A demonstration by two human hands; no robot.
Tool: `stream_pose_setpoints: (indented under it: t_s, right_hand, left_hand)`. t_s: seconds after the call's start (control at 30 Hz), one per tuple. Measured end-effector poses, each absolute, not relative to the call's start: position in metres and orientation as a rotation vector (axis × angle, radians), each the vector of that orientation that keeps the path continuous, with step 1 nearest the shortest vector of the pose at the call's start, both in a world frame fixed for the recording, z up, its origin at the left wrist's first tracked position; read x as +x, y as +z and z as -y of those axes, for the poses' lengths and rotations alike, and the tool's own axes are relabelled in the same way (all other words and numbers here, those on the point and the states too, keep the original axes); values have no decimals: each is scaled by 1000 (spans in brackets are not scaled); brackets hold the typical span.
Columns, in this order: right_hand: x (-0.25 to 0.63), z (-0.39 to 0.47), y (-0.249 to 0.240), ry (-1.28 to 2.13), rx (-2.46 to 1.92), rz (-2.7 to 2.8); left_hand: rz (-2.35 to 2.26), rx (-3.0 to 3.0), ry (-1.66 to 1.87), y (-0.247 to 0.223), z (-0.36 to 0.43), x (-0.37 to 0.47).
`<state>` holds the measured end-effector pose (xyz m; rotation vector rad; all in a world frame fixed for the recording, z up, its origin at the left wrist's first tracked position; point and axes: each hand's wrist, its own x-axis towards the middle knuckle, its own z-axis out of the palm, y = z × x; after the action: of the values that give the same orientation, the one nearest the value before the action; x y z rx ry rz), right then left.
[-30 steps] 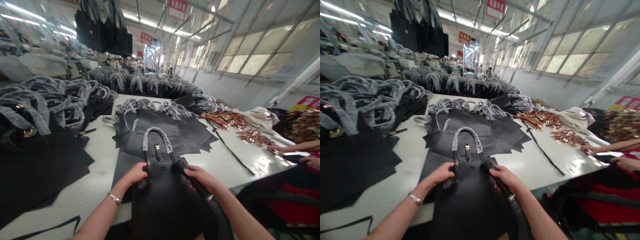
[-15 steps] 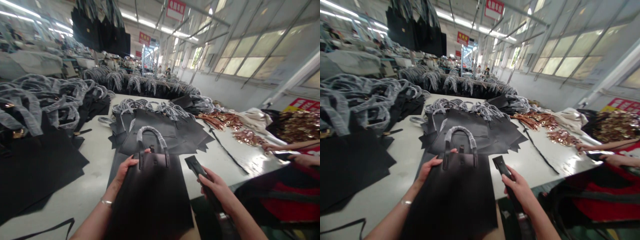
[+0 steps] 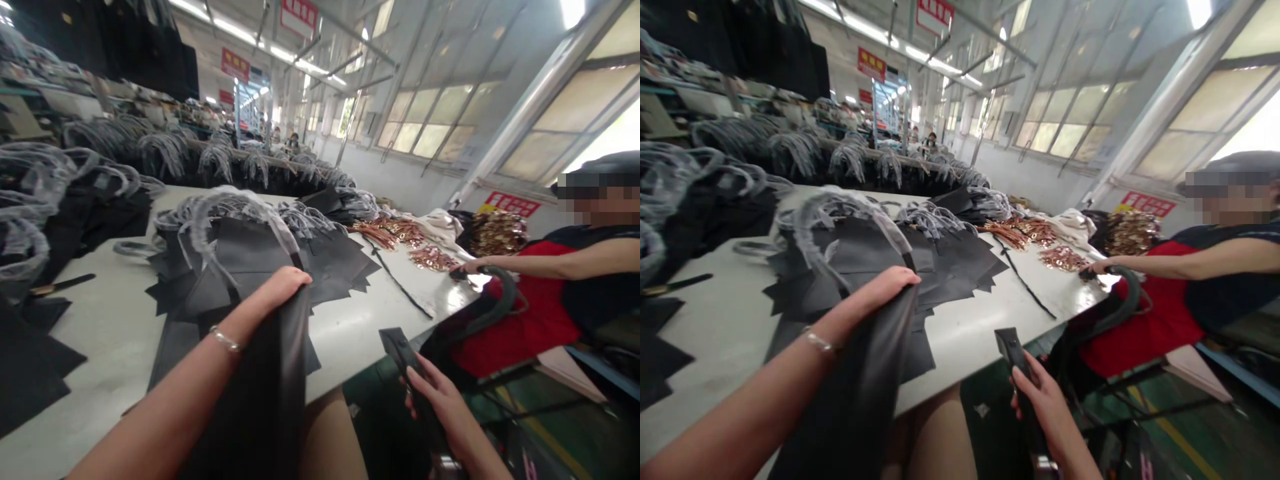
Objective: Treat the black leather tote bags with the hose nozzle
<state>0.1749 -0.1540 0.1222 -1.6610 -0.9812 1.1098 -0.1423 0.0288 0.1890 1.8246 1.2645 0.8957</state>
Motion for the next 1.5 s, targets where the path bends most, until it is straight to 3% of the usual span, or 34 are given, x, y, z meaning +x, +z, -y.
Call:
stream_pose_setpoints:
  t_s: [0.2, 0.33, 0.57, 0.9, 1.17, 1.4, 1.5]
  right_hand:
    - [171, 156, 121, 1206, -1730, 1039]
    - [152, 141, 107, 1438, -1733, 1170]
    - [114, 98, 101, 1725, -1685, 1278]
    - [90, 53, 105, 1761, -1702, 1363]
    - [98, 55, 105, 1819, -1729, 1364]
    - [72, 46, 111, 1460, -1691, 1525]
    - [66, 46, 122, 1585, -1685, 1549]
  left_hand:
    - [-1229, 2167, 688, 87, -5, -104]
    - [-1352, 2269, 601, 57, 34, -117]
    - [-1450, 2332, 742, 14, 64, -120]
    - [-1480, 2468, 621, 17, 65, -124]
    - [-1490, 2348, 755, 21, 33, -147]
    - [-1497, 2265, 888, 14, 34, -150]
    - [-1551, 2187, 1000, 15, 37, -151]
